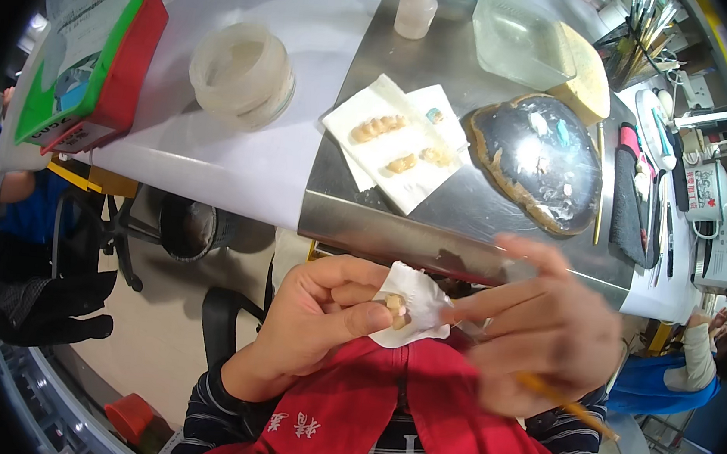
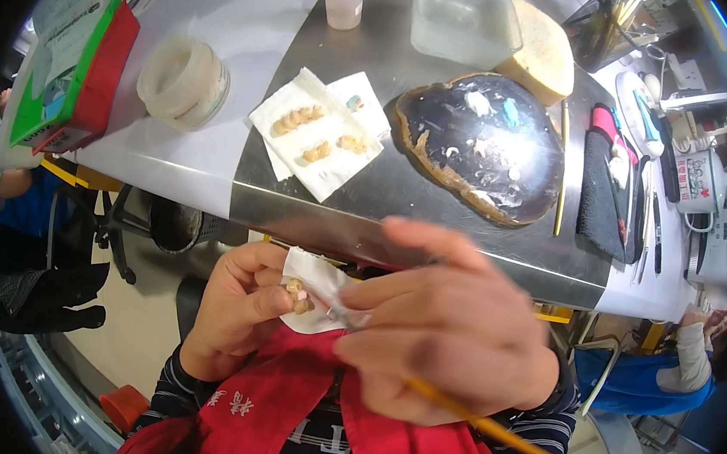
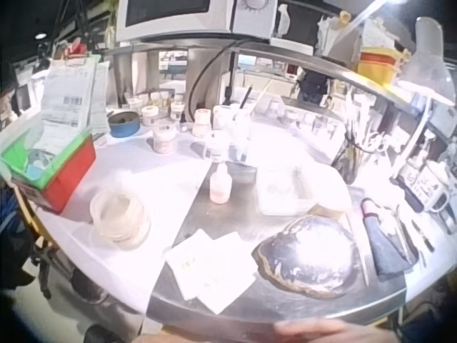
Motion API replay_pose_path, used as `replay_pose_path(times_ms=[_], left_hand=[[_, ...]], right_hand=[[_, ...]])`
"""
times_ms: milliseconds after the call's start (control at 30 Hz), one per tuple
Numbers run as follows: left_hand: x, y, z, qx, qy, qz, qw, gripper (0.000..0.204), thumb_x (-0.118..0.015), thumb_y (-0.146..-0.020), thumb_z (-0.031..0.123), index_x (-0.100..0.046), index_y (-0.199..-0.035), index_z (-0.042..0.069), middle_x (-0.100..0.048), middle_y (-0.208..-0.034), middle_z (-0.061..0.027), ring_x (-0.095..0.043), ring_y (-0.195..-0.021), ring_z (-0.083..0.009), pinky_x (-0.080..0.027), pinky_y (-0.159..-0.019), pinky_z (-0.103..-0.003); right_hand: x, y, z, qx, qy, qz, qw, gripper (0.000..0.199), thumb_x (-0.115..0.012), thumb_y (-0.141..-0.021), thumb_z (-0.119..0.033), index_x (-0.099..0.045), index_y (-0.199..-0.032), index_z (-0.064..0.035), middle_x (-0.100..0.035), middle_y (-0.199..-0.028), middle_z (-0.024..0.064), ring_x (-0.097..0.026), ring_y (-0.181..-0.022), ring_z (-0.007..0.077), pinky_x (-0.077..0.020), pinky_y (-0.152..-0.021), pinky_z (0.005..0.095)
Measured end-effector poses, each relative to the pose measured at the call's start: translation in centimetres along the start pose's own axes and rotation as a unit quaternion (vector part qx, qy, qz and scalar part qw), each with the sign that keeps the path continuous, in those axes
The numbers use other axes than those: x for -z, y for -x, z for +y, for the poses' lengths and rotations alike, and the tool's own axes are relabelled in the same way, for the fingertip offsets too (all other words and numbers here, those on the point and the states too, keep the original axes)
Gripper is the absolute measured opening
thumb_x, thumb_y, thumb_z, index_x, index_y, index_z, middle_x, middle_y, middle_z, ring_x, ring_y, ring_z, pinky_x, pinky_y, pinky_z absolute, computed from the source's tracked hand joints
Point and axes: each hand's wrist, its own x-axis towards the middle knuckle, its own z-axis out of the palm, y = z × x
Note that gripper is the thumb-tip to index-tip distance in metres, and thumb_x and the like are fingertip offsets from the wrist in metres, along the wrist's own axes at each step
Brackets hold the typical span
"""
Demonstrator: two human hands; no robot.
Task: The recorder uses a brush to apply glaze or paint to dental crown prosthetics at a laboratory station.
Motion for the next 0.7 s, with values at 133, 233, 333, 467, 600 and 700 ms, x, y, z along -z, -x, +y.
replay_pose_path(times_ms=[133,233,333,467,600,700], left_hand=[[-0.5,0.1,-0.1,-0.011,0.026,0.033,0.999,0.028,-0.057,-0.08,-0.008,-0.053,-0.107,-0.006,-0.063,-0.099,-0.0154,-0.062,-0.092,-0.0191,-0.05,-0.083,-0.031],[-0.7,0.1,0.2,0.006,0.011,0.045,0.999,0.022,-0.059,-0.081,-0.002,-0.056,-0.103,-0.005,-0.063,-0.094,-0.0127,-0.061,-0.086,-0.0169,-0.049,-0.077,-0.03],[-0.9,0.3,0.1,0.001,0.028,0.057,0.998,0.022,-0.059,-0.081,-0.001,-0.057,-0.103,-0.004,-0.063,-0.094,-0.0122,-0.061,-0.085,-0.0165,-0.049,-0.076,-0.029],[-0.7,0.3,0.3,0.015,0.034,0.059,0.998,0.022,-0.06,-0.082,0.001,-0.057,-0.103,-0.003,-0.064,-0.094,-0.0115,-0.061,-0.084,-0.0152,-0.049,-0.075,-0.027],[-0.5,0.3,0.5,0.037,0.047,0.059,0.996,0.022,-0.059,-0.083,0.003,-0.057,-0.104,-0.002,-0.064,-0.096,-0.0109,-0.061,-0.086,-0.0143,-0.049,-0.076,-0.026],[-0.4,-0.1,0.3,0.049,0.05,0.042,0.997,0.022,-0.059,-0.084,0.004,-0.057,-0.105,-0.002,-0.064,-0.098,-0.0108,-0.061,-0.088,-0.0152,-0.049,-0.079,-0.027]], right_hand=[[4.6,-3.5,2.5,-0.106,0.128,0.101,0.981,0.017,-0.064,-0.075,-0.007,-0.061,-0.089,0.0015,-0.061,-0.072,0.0062,-0.058,-0.068,0.0126,-0.0461,-0.068,0.0286],[7.8,-6.7,6.6,-0.151,0.125,0.092,0.976,0.019,-0.056,-0.078,-0.011,-0.063,-0.089,0.0028,-0.062,-0.071,0.0052,-0.056,-0.067,0.0087,-0.0441,-0.061,0.0217],[9.0,-7.6,9.3,-0.225,0.184,0.045,0.956,0.018,-0.055,-0.075,-0.011,-0.064,-0.087,0.0007,-0.063,-0.071,0.0061,-0.057,-0.067,0.009,-0.0449,-0.061,0.0226],[9.9,-6.7,9.4,-0.129,0.255,0.137,0.948,0.018,-0.055,-0.074,-0.01,-0.065,-0.086,-0.0007,-0.063,-0.071,0.0067,-0.058,-0.067,0.0119,-0.0447,-0.061,0.0242],[9.1,-4.5,7.4,-0.189,0.451,0.056,0.871,0.013,-0.058,-0.072,-0.01,-0.064,-0.081,-0.0036,-0.06,-0.07,0.0096,-0.056,-0.064,0.0216,-0.0444,-0.064,0.029],[8.1,-3.0,5.1,-0.121,0.425,0.06,0.895,0.014,-0.056,-0.07,0.003,-0.061,-0.082,-0.0008,-0.058,-0.068,0.0087,-0.055,-0.065,0.0182,-0.0436,-0.065,0.0272]])
